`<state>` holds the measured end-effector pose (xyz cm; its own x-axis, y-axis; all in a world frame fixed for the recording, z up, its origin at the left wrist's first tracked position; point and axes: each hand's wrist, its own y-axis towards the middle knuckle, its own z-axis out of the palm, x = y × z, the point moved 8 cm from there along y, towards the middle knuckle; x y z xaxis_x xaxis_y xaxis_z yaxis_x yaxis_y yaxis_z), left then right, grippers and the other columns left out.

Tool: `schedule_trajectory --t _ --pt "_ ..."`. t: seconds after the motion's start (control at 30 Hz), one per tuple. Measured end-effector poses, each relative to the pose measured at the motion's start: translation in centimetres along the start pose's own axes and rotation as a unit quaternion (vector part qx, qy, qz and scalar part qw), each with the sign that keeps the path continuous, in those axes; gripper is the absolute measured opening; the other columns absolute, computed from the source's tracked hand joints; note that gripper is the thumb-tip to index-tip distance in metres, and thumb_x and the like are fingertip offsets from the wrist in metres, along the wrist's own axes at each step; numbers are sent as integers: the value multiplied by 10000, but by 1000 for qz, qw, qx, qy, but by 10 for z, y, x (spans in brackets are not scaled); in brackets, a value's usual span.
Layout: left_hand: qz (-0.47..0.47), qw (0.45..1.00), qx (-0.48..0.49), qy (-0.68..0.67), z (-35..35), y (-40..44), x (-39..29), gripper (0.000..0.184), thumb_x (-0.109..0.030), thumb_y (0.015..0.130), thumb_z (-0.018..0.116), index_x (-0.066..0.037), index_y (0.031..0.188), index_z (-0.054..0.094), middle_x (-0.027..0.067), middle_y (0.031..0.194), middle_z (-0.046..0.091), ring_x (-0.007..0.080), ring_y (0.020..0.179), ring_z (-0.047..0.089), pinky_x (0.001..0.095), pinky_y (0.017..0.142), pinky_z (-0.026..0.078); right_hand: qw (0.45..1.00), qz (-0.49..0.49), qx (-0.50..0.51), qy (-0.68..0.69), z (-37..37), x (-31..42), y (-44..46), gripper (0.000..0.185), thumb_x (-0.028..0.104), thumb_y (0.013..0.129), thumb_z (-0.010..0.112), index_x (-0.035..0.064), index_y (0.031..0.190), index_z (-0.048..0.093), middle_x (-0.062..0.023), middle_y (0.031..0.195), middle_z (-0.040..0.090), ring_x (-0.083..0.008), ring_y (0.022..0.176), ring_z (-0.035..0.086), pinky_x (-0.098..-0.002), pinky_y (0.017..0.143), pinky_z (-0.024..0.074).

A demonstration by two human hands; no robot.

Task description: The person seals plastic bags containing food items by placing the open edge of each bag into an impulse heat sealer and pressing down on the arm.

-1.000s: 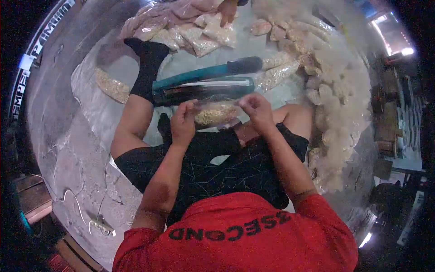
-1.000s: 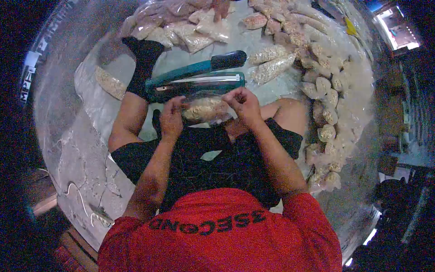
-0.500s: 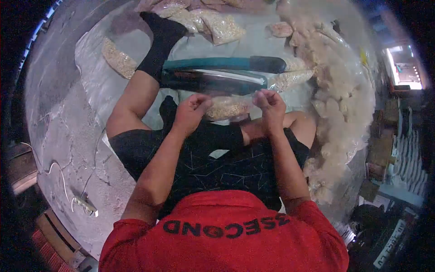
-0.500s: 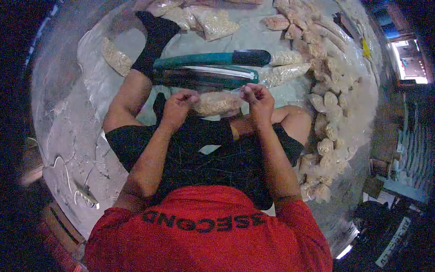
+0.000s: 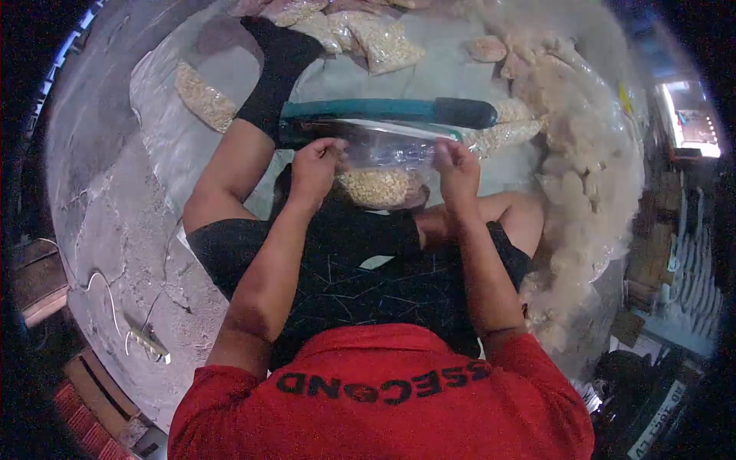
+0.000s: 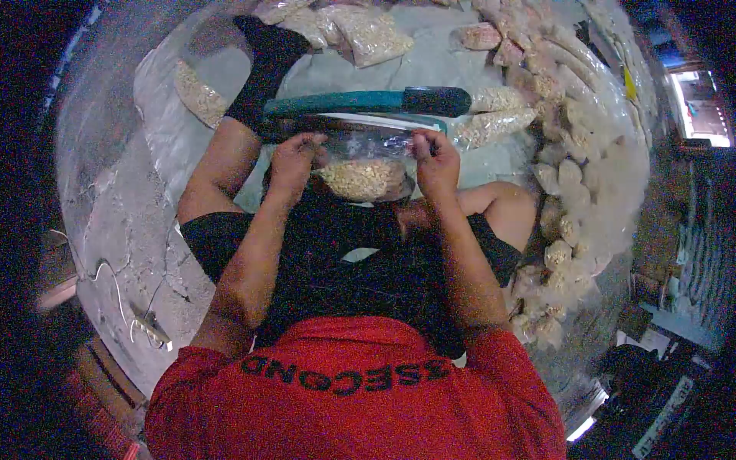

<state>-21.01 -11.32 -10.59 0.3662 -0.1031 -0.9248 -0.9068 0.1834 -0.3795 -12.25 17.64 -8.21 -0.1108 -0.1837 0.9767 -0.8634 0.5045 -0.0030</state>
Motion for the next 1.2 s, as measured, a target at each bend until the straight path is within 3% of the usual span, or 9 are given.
schedule_trajectory --t 0.03,0.2,0.3,0.37,0.6,0.7,0.9,0.97,1.2 --pt "14 1000 1 22 1 0 -1 193 -172 960 666 -16 1055 727 33 865 711 104 743 627 279 699 504 996 12 -7 88 -4 -13 -3 229 188 992 647 -26 1058 693 -81 862 717 -151 757 664 -302 703 532" --pt "43 995 -22 89 7 -6 -21 206 -192 962 681 -10 1052 717 51 866 713 126 744 646 278 705 511 996 30 -52 68 -17 9 -8 242 190 973 680 -31 1070 686 -68 922 717 -137 795 661 -290 769 538" --pt "15 999 -21 -30 2 1 -5 204 -189 948 709 -4 1033 700 66 861 707 145 737 655 277 699 523 1000 26 12 8 -4 2 -8 219 179 962 693 -22 1050 697 -77 903 720 -134 771 661 -294 741 547" --pt "14 996 -35 -79 0 2 -1 180 -166 936 724 -4 1006 687 74 851 701 150 729 652 280 681 532 993 48 31 107 1 -8 -10 215 187 960 694 -15 1034 709 -71 874 723 -136 751 667 -294 710 553" --pt "11 995 -44 -85 -1 3 0 171 -156 946 704 -4 1017 673 76 874 702 145 764 662 298 662 533 995 70 -10 77 0 6 -7 178 173 966 667 11 1017 720 -56 843 725 -127 716 669 -297 669 547" --pt "-21 997 -34 -69 -1 2 2 180 -177 955 695 -14 1028 674 68 875 704 143 771 662 302 683 526 992 37 -40 -113 -5 1 0 197 199 983 643 15 1000 711 -66 833 719 -126 709 665 -304 656 541" --pt "-16 994 29 -103 6 2 10 147 -171 968 662 -40 1032 681 51 889 710 150 809 659 270 776 496 997 51 -30 -48 -5 -4 -3 261 225 1005 603 -25 1004 676 -66 854 690 -139 761 646 -294 694 520" --pt "3 995 33 -91 7 4 6 141 -152 976 639 -29 1035 676 55 911 710 156 834 661 277 810 494 988 48 -24 142 -1 -17 -12 253 262 1001 630 15 991 683 -45 841 699 -139 758 647 -306 697 529" --pt "-18 988 35 -149 14 0 8 141 -151 981 627 -20 1007 673 53 899 707 153 828 655 293 814 494 988 128 -13 79 -1 -28 -20 295 305 998 634 16 983 688 -37 858 700 -121 771 624 -299 693 502"
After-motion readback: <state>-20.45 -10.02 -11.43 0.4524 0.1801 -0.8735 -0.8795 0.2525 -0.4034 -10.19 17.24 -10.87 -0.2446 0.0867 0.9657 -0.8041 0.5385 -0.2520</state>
